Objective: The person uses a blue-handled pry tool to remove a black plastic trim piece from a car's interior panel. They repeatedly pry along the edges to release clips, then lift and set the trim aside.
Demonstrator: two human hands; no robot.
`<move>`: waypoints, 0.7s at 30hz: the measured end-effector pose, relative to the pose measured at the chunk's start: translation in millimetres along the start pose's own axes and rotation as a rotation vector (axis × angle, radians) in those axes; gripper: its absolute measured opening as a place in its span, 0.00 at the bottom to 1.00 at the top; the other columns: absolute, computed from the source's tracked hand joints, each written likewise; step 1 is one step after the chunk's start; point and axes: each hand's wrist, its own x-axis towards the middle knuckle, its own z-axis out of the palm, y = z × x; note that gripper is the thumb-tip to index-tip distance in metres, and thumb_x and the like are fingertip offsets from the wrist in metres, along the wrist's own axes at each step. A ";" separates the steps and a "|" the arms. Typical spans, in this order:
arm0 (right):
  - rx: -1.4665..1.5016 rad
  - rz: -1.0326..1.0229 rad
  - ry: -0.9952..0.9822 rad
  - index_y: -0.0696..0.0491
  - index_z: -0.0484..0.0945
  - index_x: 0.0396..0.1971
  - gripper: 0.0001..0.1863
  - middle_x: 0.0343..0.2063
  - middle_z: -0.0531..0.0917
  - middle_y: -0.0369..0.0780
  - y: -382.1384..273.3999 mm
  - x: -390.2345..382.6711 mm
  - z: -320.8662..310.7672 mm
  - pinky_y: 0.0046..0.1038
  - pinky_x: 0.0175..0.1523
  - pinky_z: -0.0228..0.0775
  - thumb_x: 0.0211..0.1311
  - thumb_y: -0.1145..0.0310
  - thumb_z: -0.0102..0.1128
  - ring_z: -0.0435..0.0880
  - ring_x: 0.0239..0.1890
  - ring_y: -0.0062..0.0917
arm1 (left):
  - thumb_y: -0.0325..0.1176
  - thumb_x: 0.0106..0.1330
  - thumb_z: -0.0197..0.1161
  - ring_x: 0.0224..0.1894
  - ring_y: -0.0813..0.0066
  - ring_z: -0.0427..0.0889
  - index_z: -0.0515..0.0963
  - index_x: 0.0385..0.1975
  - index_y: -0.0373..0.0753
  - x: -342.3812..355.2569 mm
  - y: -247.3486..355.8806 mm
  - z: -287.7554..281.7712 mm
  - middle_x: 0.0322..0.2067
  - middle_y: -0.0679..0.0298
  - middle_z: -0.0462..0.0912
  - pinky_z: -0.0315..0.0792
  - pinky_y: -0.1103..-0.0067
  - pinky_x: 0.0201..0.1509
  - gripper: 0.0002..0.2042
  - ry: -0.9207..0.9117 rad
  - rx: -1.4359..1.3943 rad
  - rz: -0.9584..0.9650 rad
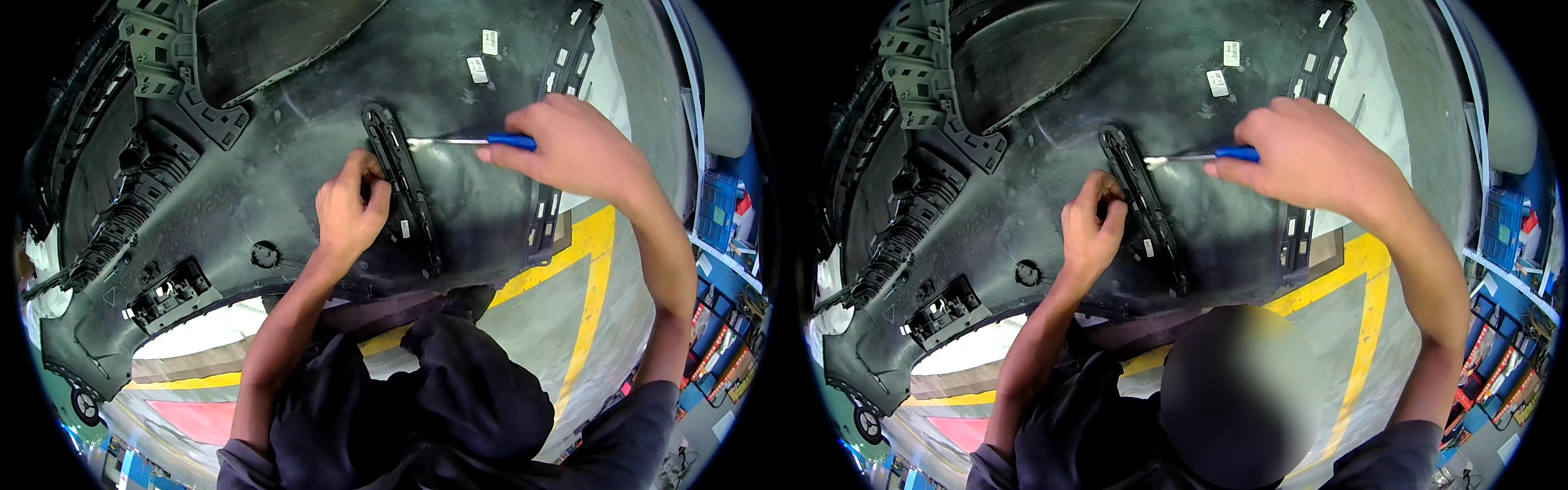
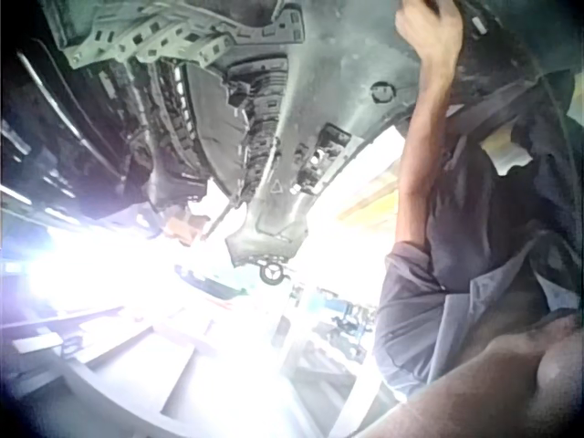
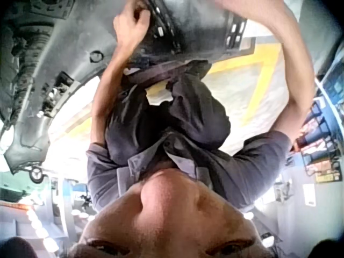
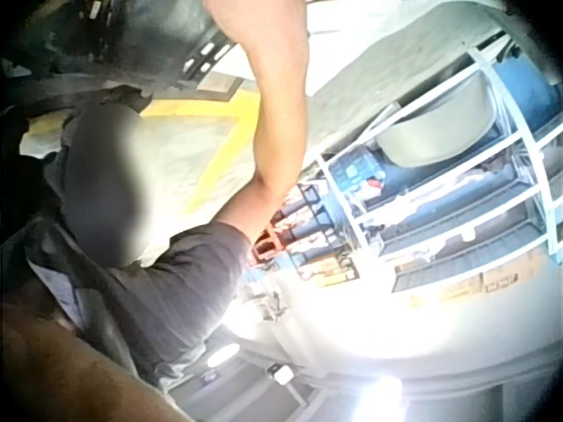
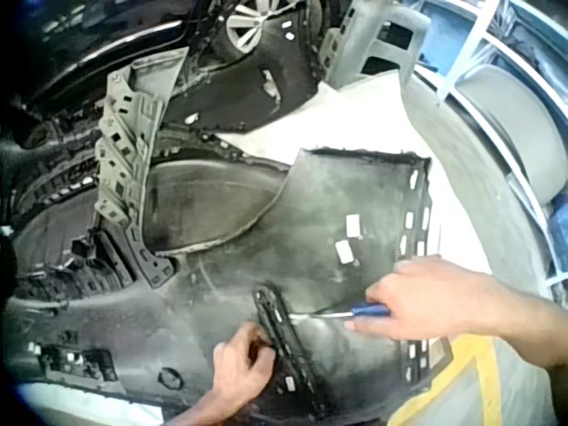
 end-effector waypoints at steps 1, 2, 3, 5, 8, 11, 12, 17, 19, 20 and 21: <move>-0.036 0.008 -0.014 0.57 0.89 0.32 0.30 0.23 0.85 0.52 -3.4 -7.7 -2.7 0.48 0.47 0.79 0.72 0.39 0.66 0.87 0.36 0.52 | 0.27 0.64 0.62 0.24 0.63 0.83 0.76 0.37 0.36 -1.1 0.3 1.5 0.25 0.59 0.82 0.75 0.69 0.32 0.05 0.014 0.010 0.004; -0.026 0.058 -0.062 0.56 0.88 0.32 0.31 0.23 0.84 0.51 -5.5 -15.0 -1.4 0.48 0.46 0.78 0.72 0.39 0.65 0.86 0.37 0.51 | 0.27 0.63 0.63 0.25 0.59 0.84 0.77 0.37 0.37 -4.6 2.1 1.9 0.26 0.58 0.83 0.76 0.67 0.32 0.05 0.006 0.089 0.041; -0.016 0.106 -0.110 0.56 0.88 0.31 0.31 0.22 0.83 0.51 -7.3 -23.6 0.2 0.48 0.46 0.76 0.73 0.38 0.65 0.85 0.37 0.50 | 0.28 0.63 0.64 0.25 0.56 0.85 0.78 0.37 0.37 -9.5 6.6 0.8 0.26 0.57 0.85 0.77 0.65 0.32 0.05 -0.002 0.168 0.077; 0.012 0.174 -0.144 0.55 0.87 0.31 0.31 0.22 0.82 0.51 -15.2 -41.0 6.1 0.49 0.45 0.74 0.73 0.38 0.64 0.84 0.36 0.49 | 0.28 0.63 0.65 0.27 0.51 0.87 0.79 0.36 0.38 -18.1 13.7 -1.1 0.28 0.57 0.87 0.78 0.62 0.31 0.05 -0.023 0.298 0.117; 0.029 0.152 -0.077 0.56 0.85 0.29 0.30 0.20 0.84 0.51 -29.0 -63.6 32.0 0.52 0.39 0.79 0.77 0.42 0.63 0.87 0.28 0.54 | 0.28 0.61 0.64 0.27 0.48 0.87 0.80 0.33 0.39 -26.5 22.0 -1.8 0.29 0.56 0.88 0.80 0.58 0.31 0.03 -0.060 0.441 0.115; -0.043 0.141 -0.004 0.56 0.84 0.28 0.27 0.19 0.85 0.50 -47.2 -71.2 49.0 0.51 0.36 0.80 0.78 0.45 0.63 0.87 0.26 0.53 | 0.27 0.60 0.63 0.28 0.47 0.87 0.80 0.34 0.39 -24.4 30.7 -2.1 0.30 0.55 0.88 0.80 0.57 0.33 0.04 -0.104 0.486 0.085; -0.071 0.162 -0.050 0.55 0.84 0.28 0.26 0.18 0.85 0.49 -56.1 -69.4 46.6 0.49 0.35 0.81 0.78 0.47 0.63 0.89 0.27 0.51 | 0.26 0.60 0.63 0.28 0.47 0.87 0.80 0.34 0.38 -24.8 29.2 -0.3 0.30 0.56 0.87 0.80 0.57 0.33 0.04 -0.102 0.458 0.083; -0.054 0.124 -0.027 0.55 0.84 0.27 0.26 0.17 0.84 0.47 -57.3 -61.6 46.3 0.47 0.36 0.81 0.75 0.45 0.66 0.89 0.27 0.50 | 0.25 0.60 0.62 0.31 0.45 0.87 0.77 0.35 0.37 -26.3 24.1 -0.4 0.31 0.56 0.87 0.80 0.56 0.35 0.05 -0.109 0.359 0.053; 0.018 0.079 -0.009 0.55 0.84 0.26 0.28 0.16 0.83 0.47 -34.4 -55.3 48.8 0.45 0.35 0.79 0.73 0.43 0.68 0.87 0.25 0.49 | 0.25 0.60 0.61 0.32 0.45 0.86 0.75 0.38 0.38 -28.4 23.3 1.6 0.34 0.56 0.85 0.79 0.55 0.36 0.08 -0.118 0.301 0.047; 0.070 0.065 -0.029 0.55 0.83 0.25 0.28 0.16 0.82 0.47 -22.7 -50.0 50.1 0.44 0.34 0.77 0.72 0.42 0.69 0.85 0.24 0.49 | 0.24 0.59 0.61 0.32 0.45 0.86 0.74 0.39 0.38 -29.0 22.6 3.3 0.35 0.56 0.85 0.79 0.55 0.36 0.09 -0.120 0.276 0.040; 0.122 0.050 -0.048 0.55 0.83 0.25 0.29 0.16 0.81 0.47 -14.6 -47.2 52.0 0.43 0.33 0.75 0.71 0.42 0.71 0.84 0.22 0.49 | 0.24 0.59 0.61 0.33 0.45 0.86 0.73 0.41 0.38 -29.7 21.9 5.6 0.36 0.56 0.84 0.79 0.54 0.36 0.10 -0.137 0.270 0.035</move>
